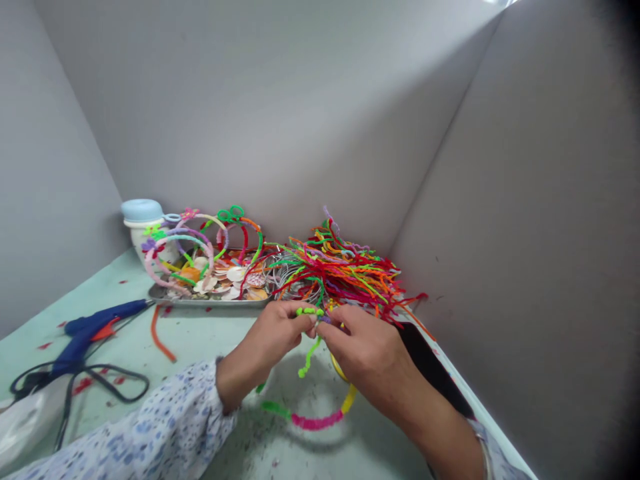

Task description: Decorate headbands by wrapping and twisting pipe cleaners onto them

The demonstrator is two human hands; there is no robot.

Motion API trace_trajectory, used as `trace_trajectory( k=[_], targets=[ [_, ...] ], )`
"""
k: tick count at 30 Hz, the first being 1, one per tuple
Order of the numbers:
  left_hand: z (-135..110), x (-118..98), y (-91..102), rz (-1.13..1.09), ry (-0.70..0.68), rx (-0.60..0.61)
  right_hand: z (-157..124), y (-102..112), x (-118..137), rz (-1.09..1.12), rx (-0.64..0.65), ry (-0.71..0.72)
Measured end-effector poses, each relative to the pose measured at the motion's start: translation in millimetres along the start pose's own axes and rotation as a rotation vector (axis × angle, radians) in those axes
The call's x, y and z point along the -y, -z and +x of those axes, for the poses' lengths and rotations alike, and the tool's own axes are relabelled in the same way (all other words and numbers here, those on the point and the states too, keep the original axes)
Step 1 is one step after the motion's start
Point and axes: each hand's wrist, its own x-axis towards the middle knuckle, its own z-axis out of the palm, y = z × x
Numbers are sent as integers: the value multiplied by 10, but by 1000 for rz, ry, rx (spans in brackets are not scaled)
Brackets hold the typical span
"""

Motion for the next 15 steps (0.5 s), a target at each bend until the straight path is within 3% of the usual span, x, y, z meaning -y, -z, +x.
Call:
trace_trajectory(
  k=[8, 15],
  targets=[
    [-32, -79, -40, -15, 24, 5, 17, -45, -45, 308, -131, -138],
    [-45, -94, -50, -12, 22, 3, 58, -54, -38, 602, -169, -401]
  ],
)
